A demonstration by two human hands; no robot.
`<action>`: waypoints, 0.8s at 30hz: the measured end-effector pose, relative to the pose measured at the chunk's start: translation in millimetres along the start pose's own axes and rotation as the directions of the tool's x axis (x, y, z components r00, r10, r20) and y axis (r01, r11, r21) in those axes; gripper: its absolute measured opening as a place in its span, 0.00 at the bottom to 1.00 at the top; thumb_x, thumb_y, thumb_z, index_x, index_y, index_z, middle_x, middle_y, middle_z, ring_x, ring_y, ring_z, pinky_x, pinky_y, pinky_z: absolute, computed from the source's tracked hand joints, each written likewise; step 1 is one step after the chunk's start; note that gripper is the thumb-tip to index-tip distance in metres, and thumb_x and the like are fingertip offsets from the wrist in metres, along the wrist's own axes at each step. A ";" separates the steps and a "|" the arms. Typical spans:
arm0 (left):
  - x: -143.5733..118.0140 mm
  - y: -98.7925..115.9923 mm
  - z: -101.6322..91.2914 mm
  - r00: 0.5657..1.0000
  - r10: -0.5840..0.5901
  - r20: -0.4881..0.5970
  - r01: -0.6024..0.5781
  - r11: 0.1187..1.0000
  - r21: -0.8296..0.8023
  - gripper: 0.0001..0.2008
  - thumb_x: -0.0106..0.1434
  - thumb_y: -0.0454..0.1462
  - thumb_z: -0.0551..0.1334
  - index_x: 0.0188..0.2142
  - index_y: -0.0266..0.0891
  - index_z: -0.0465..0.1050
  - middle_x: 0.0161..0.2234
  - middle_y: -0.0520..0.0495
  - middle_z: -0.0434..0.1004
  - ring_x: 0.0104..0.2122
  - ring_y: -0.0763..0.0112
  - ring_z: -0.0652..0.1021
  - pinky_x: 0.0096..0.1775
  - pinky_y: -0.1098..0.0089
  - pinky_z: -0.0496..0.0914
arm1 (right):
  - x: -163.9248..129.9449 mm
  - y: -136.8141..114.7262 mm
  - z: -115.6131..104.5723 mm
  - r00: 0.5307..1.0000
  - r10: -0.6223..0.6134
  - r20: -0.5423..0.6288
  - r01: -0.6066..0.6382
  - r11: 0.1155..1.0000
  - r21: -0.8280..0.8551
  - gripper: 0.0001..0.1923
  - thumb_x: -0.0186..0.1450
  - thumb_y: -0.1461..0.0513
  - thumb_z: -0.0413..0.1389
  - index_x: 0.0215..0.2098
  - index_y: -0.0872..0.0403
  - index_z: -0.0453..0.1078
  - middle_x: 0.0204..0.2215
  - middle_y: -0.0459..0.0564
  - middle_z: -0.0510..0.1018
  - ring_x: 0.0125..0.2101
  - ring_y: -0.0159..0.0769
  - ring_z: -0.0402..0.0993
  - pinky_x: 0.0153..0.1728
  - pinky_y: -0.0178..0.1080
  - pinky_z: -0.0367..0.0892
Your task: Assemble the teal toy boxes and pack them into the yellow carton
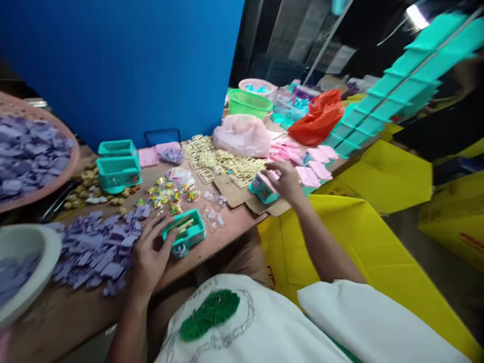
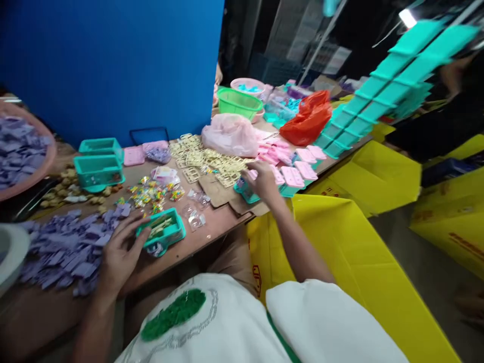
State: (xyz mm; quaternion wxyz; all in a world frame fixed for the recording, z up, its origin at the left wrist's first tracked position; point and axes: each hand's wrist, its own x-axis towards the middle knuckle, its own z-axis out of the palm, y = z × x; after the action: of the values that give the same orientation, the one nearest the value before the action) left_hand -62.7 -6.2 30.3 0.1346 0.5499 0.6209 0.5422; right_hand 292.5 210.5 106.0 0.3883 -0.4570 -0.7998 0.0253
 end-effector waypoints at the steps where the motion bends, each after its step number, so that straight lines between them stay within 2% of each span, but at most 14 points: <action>1: -0.5 2.8 -2.1 1.000 -0.027 -0.016 0.027 0.999 -0.019 0.16 0.70 0.50 0.67 0.47 0.43 0.84 0.56 0.41 0.81 0.59 0.53 0.80 0.61 0.55 0.77 | 0.0 14.1 -4.5 0.999 0.051 0.005 -0.050 0.997 -0.062 0.11 0.70 0.54 0.63 0.38 0.52 0.82 0.35 0.57 0.84 0.38 0.50 0.79 0.46 0.53 0.73; 3: -1.2 5.8 -6.1 0.995 -0.092 -0.025 0.090 0.994 -0.055 0.16 0.70 0.49 0.67 0.47 0.41 0.83 0.58 0.39 0.80 0.59 0.54 0.81 0.58 0.57 0.80 | -2.9 24.3 -2.7 0.999 0.033 0.018 -0.032 0.997 -0.073 0.11 0.68 0.53 0.65 0.39 0.52 0.82 0.37 0.58 0.85 0.41 0.52 0.80 0.49 0.54 0.73; 4: -1.4 6.1 -7.7 0.992 -0.120 -0.027 0.118 0.991 -0.066 0.16 0.69 0.49 0.67 0.47 0.41 0.83 0.58 0.39 0.79 0.58 0.55 0.81 0.56 0.58 0.81 | -5.5 19.4 2.6 0.999 -0.009 0.034 0.010 1.000 -0.026 0.10 0.69 0.54 0.64 0.40 0.51 0.83 0.39 0.58 0.85 0.42 0.52 0.80 0.49 0.54 0.72; 7: -1.8 6.1 -10.4 0.984 -0.175 -0.020 0.172 0.981 -0.091 0.15 0.68 0.47 0.67 0.46 0.40 0.83 0.57 0.39 0.79 0.57 0.57 0.82 0.53 0.62 0.82 | -15.1 -28.2 29.6 0.969 -0.217 0.117 0.188 0.957 0.222 0.09 0.73 0.55 0.61 0.44 0.48 0.83 0.41 0.55 0.84 0.44 0.48 0.79 0.47 0.50 0.73; 10: -0.8 7.3 -11.5 0.981 -0.194 0.007 0.194 0.977 -0.094 0.14 0.67 0.45 0.68 0.45 0.39 0.84 0.56 0.38 0.79 0.56 0.58 0.82 0.51 0.63 0.83 | -19.2 -91.7 68.6 0.861 -0.466 0.203 0.344 0.829 0.442 0.10 0.76 0.58 0.58 0.45 0.48 0.83 0.42 0.55 0.81 0.44 0.46 0.76 0.47 0.49 0.72; 13: 1.9 8.0 -14.1 0.979 -0.198 0.050 0.201 0.977 -0.066 0.13 0.66 0.44 0.68 0.45 0.40 0.84 0.56 0.39 0.79 0.56 0.58 0.82 0.51 0.63 0.82 | -14.3 -132.2 105.7 0.748 -0.599 0.285 0.404 0.752 0.521 0.08 0.74 0.59 0.60 0.45 0.51 0.82 0.45 0.58 0.78 0.47 0.49 0.71 0.48 0.51 0.71; 15: 4.0 7.4 -16.6 0.978 -0.191 0.078 0.196 0.980 -0.048 0.12 0.66 0.43 0.68 0.45 0.40 0.84 0.56 0.38 0.79 0.57 0.58 0.82 0.53 0.62 0.82 | -10.0 -142.5 120.7 0.702 -0.629 0.334 0.420 0.744 0.519 0.05 0.73 0.62 0.62 0.42 0.53 0.81 0.43 0.58 0.78 0.46 0.50 0.69 0.48 0.52 0.69; 17: 6.3 6.0 -18.4 0.980 -0.177 0.087 0.180 0.983 -0.035 0.12 0.67 0.42 0.68 0.45 0.40 0.84 0.56 0.38 0.79 0.57 0.57 0.81 0.55 0.60 0.81 | -7.4 -144.2 127.1 0.684 -0.638 0.354 0.418 0.740 0.527 0.06 0.73 0.64 0.59 0.39 0.54 0.79 0.41 0.57 0.77 0.45 0.48 0.68 0.47 0.50 0.68; 21: 13.3 3.2 -16.4 0.991 -0.122 0.062 0.120 0.992 0.036 0.11 0.68 0.42 0.67 0.45 0.41 0.85 0.55 0.39 0.81 0.57 0.57 0.81 0.57 0.58 0.80 | -8.3 -140.4 128.4 0.694 -0.632 0.345 0.377 0.727 0.573 0.07 0.75 0.64 0.57 0.38 0.53 0.76 0.39 0.55 0.77 0.44 0.46 0.67 0.47 0.47 0.67; 24: 20.1 4.3 -11.9 0.996 -0.048 0.070 0.040 0.993 0.109 0.11 0.69 0.43 0.65 0.43 0.43 0.85 0.54 0.40 0.82 0.54 0.57 0.82 0.52 0.60 0.82 | -14.6 -142.8 127.6 0.692 -0.630 0.352 0.372 0.729 0.574 0.06 0.73 0.66 0.58 0.37 0.53 0.76 0.42 0.55 0.77 0.46 0.46 0.68 0.49 0.47 0.69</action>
State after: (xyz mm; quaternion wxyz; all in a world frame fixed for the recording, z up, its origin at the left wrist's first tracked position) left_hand -76.7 3.5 46.9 0.1392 0.5619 0.6559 0.4844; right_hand 112.8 156.7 64.8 0.2420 -0.0822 -0.9398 0.2270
